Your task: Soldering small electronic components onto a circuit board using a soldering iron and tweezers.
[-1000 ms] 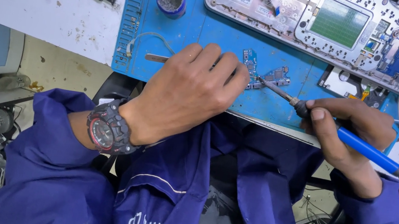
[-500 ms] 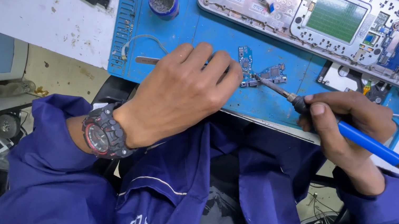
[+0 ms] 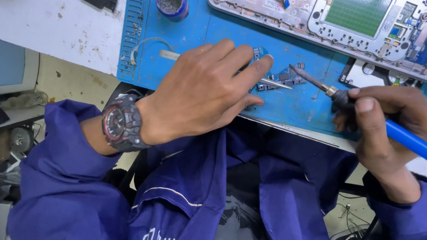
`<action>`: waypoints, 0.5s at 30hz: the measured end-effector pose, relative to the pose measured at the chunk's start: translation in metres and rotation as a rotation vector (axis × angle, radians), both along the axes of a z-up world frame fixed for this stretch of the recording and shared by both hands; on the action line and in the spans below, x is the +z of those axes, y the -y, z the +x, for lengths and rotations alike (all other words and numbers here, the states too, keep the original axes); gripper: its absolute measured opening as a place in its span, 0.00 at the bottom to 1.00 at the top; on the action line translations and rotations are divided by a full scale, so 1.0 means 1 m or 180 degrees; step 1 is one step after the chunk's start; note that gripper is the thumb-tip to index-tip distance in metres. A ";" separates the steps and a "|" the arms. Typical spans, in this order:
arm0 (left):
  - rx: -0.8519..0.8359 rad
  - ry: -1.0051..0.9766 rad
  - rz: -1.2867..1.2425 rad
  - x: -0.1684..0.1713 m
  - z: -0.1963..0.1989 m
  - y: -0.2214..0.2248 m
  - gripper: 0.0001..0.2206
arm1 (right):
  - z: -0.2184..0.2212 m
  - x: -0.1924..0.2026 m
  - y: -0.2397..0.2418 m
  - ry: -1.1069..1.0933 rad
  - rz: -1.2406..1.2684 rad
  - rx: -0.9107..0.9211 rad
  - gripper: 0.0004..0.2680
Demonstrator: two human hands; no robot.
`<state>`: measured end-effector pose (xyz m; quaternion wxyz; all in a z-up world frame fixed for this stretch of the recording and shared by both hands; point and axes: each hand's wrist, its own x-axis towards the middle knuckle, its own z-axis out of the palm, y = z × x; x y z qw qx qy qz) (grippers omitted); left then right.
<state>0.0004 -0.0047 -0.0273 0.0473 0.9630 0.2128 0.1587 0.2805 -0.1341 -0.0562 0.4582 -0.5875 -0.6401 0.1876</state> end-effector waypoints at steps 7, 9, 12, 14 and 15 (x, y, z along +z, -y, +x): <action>0.0007 -0.0045 -0.0110 -0.007 0.006 -0.001 0.19 | 0.001 0.003 -0.007 -0.0363 0.0198 0.0120 0.10; -0.0004 -0.0015 0.0110 -0.006 0.007 -0.001 0.14 | 0.008 -0.008 -0.003 -0.0649 0.0221 -0.0177 0.10; -0.0031 0.0146 0.0122 -0.003 0.006 -0.004 0.13 | 0.002 0.007 -0.009 -0.0979 0.0096 0.0131 0.10; -0.0016 0.0215 0.0111 -0.001 0.005 -0.004 0.11 | 0.005 0.007 -0.008 -0.1027 -0.0007 0.0254 0.09; -0.0005 0.0302 0.0082 0.000 0.005 -0.004 0.09 | 0.006 0.008 -0.007 -0.1057 -0.0127 0.0371 0.07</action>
